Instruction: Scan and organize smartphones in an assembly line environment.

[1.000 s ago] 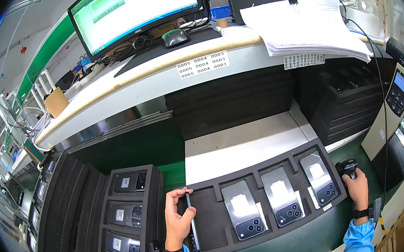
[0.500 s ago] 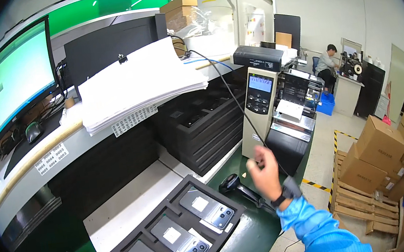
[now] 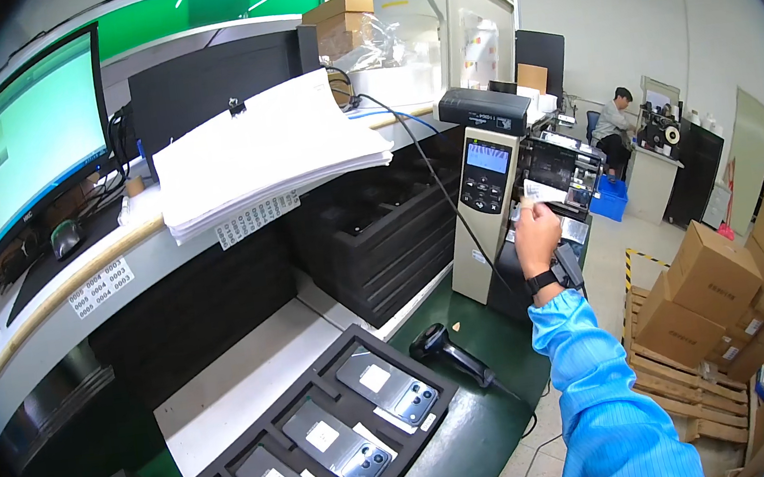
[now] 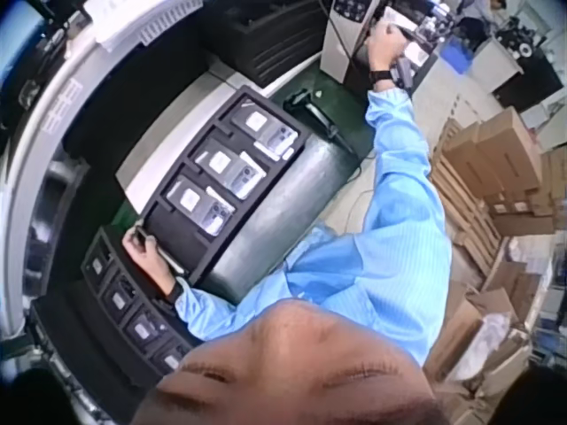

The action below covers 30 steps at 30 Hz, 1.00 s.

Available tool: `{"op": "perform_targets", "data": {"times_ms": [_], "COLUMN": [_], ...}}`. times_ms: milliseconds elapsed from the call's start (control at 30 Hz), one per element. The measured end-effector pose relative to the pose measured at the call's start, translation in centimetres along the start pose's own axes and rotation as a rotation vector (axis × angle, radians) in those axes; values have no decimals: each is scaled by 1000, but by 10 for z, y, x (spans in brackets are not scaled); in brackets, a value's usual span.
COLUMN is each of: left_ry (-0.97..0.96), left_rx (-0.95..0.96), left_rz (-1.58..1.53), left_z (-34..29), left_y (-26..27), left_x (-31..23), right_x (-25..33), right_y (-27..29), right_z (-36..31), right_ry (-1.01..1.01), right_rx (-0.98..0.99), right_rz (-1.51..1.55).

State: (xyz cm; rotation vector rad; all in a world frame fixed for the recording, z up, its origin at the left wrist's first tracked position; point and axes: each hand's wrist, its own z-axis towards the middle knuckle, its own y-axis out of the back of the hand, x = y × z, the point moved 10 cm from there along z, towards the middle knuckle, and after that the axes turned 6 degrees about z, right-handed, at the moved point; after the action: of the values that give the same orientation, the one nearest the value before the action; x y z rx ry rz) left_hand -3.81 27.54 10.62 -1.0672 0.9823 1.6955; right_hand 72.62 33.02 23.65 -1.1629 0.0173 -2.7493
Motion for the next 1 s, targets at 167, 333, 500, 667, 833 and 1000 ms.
{"op": "perform_targets", "data": {"times_ms": [167, 333, 500, 667, 833, 1000], "left_ry": [-8, -103, -101, -138, -72, -77], "left_rx": [-24, -90, -82, -94, -81, -55], "left_rz": [40, 136, 162, 96, 263, 623], "left_z": [-1, 1, 4, 2, -6, -9], "left_y": [2, 12, -3, -2, 5, 0], "left_x": [2, -1, -16, -8, -11, -13], "right_x": [-40, 62, 205, 298, 313, 258], "right_y": [25, -15, -38, -13, -11, -30], "right_z": [-113, -259, -417, -523, -545, -471], "right_ry": [-529, -692, -602, -174, 150, -307], "right_rx": [161, 795, 1864, 2418, 2395, 1959], "right_rz": [323, 501, 506, 441, 295, 356]}}
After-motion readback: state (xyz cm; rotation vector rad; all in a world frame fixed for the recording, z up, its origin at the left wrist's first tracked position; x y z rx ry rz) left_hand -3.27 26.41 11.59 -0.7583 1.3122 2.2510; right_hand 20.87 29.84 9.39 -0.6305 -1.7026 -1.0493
